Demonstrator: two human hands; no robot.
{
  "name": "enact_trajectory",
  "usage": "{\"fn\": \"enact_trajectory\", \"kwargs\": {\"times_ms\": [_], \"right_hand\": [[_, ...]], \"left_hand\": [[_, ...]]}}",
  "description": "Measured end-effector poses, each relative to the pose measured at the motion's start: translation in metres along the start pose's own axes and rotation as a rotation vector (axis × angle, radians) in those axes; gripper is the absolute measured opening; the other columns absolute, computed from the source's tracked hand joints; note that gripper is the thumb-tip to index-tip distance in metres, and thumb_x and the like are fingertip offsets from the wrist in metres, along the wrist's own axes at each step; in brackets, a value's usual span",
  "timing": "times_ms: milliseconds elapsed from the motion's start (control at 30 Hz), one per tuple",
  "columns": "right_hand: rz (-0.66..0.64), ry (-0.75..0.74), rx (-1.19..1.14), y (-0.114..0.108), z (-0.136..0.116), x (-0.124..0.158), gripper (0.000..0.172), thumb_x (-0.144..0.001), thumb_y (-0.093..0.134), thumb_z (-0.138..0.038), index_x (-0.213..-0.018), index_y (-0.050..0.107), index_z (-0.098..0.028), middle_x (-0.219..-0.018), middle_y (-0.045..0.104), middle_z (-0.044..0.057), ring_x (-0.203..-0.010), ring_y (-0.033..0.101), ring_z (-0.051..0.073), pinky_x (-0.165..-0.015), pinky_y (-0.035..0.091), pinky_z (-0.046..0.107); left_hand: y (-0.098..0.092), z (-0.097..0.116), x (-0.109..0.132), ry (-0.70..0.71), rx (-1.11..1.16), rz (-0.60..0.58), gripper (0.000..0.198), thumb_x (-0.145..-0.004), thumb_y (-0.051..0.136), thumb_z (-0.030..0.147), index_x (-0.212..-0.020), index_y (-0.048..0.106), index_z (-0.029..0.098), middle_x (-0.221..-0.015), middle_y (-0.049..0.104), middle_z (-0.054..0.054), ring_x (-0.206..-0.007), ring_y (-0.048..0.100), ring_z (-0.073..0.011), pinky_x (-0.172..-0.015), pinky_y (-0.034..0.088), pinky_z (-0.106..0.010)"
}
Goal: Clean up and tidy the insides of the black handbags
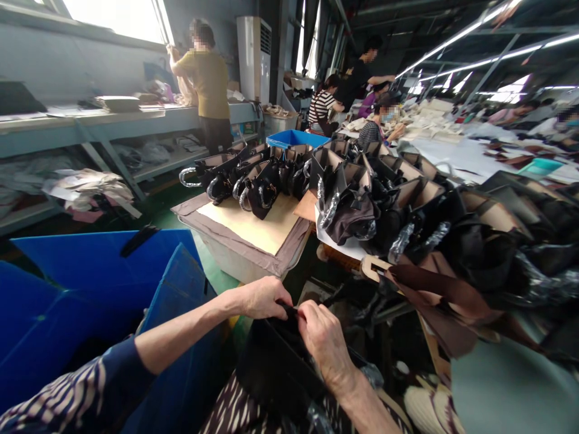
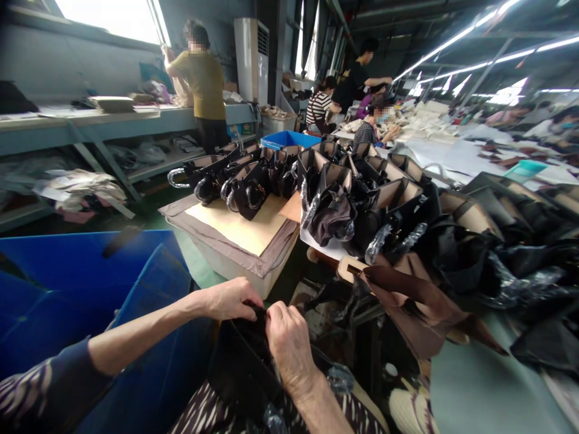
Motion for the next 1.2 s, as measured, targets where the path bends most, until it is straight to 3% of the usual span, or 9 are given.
{"fn": "enact_trajectory", "kwargs": {"times_ms": [233,367,600,700,800,900,967,1067,1200], "right_hand": [[-0.079,0.065,-0.055,0.009,0.004,0.001,0.014,-0.084,0.040,-0.011,-0.074,0.047,-0.019,-0.068,0.053,0.000,-0.062,0.053,0.013,-0.059,0.041,0.024],[-0.252,0.052,0.083,0.014,0.001,-0.006,0.010,-0.081,0.048,-0.009,-0.086,0.049,-0.018,-0.076,0.060,0.002,-0.068,0.060,0.015,-0.060,0.043,0.024],[-0.419,-0.018,0.283,0.012,-0.003,-0.018,0.014,-0.085,0.042,-0.013,-0.090,0.055,-0.013,-0.055,0.063,0.006,-0.048,0.061,0.022,-0.045,0.036,0.030],[-0.447,0.047,0.349,-0.002,0.006,-0.020,0.015,-0.084,0.043,-0.011,-0.092,0.055,-0.015,-0.058,0.064,0.007,-0.054,0.063,0.024,-0.049,0.039,0.030],[-0.500,0.205,0.403,-0.022,0.023,-0.020,0.012,-0.086,0.043,-0.019,-0.088,0.055,-0.018,-0.066,0.066,0.007,-0.064,0.065,0.024,-0.055,0.042,0.030],[-0.515,0.320,0.452,-0.042,0.035,-0.022,0.015,-0.087,0.042,-0.021,-0.085,0.056,-0.019,-0.072,0.067,0.007,-0.071,0.065,0.023,-0.060,0.044,0.031],[-0.506,0.355,0.498,-0.052,0.039,-0.023,0.018,-0.088,0.039,-0.017,-0.087,0.057,-0.016,-0.074,0.067,0.008,-0.072,0.065,0.023,-0.060,0.045,0.032],[-0.470,0.371,0.565,-0.063,0.041,-0.023,0.022,-0.088,0.036,-0.015,-0.089,0.057,-0.014,-0.076,0.067,0.010,-0.072,0.064,0.023,-0.061,0.045,0.031],[-0.388,0.348,0.618,-0.073,0.041,-0.019,0.017,-0.088,0.039,-0.017,-0.090,0.056,-0.016,-0.074,0.066,0.008,-0.069,0.063,0.019,-0.059,0.045,0.027]], "left_hand": [[-0.004,0.006,0.002,0.030,-0.168,0.057,0.013,-0.072,0.057,0.023,-0.065,0.067,0.017,-0.051,0.054,0.002,-0.055,0.048,-0.0101,-0.054,0.034,-0.017],[-0.002,0.004,0.001,-0.008,-0.113,0.052,0.012,-0.071,0.058,0.022,-0.066,0.068,0.016,-0.049,0.053,0.003,-0.050,0.045,-0.0082,-0.050,0.032,-0.016],[-0.012,0.010,0.000,-0.032,-0.030,0.097,0.019,-0.075,0.053,0.023,-0.063,0.066,0.015,-0.053,0.054,0.003,-0.052,0.046,-0.0073,-0.051,0.032,-0.015],[-0.030,0.019,0.006,-0.068,0.068,0.233,0.023,-0.080,0.048,0.029,-0.076,0.066,0.015,-0.060,0.056,0.002,-0.056,0.047,-0.0079,-0.055,0.035,-0.016],[-0.038,0.026,0.023,-0.173,0.227,0.491,0.030,-0.082,0.045,0.035,-0.096,0.061,0.014,-0.074,0.060,-0.001,-0.065,0.050,-0.0111,-0.061,0.040,-0.019],[-0.012,0.033,0.039,-0.254,0.408,0.674,0.045,-0.081,0.045,0.041,-0.117,0.050,0.014,-0.105,0.059,-0.008,-0.091,0.053,-0.0182,-0.082,0.042,-0.028],[0.018,0.040,0.040,-0.273,0.488,0.679,0.066,-0.076,0.050,0.044,-0.132,0.033,0.013,-0.128,0.045,-0.012,-0.114,0.043,-0.0228,-0.097,0.035,-0.033],[0.049,0.054,0.025,-0.269,0.508,0.596,0.089,-0.066,0.062,0.039,-0.138,0.019,0.011,-0.140,0.029,-0.014,-0.128,0.028,-0.0257,-0.106,0.024,-0.035],[0.033,0.056,0.000,-0.332,0.387,0.652,0.102,-0.058,0.066,0.035,-0.140,0.012,0.009,-0.142,0.025,-0.014,-0.130,0.024,-0.0256,-0.107,0.022,-0.034]]}}
Point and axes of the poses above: each hand's wrist, its own x-axis away from the middle knuckle, its own y-axis out of the palm, z = x × y, the point moved 6 cm from there along -x, towards the middle knuckle
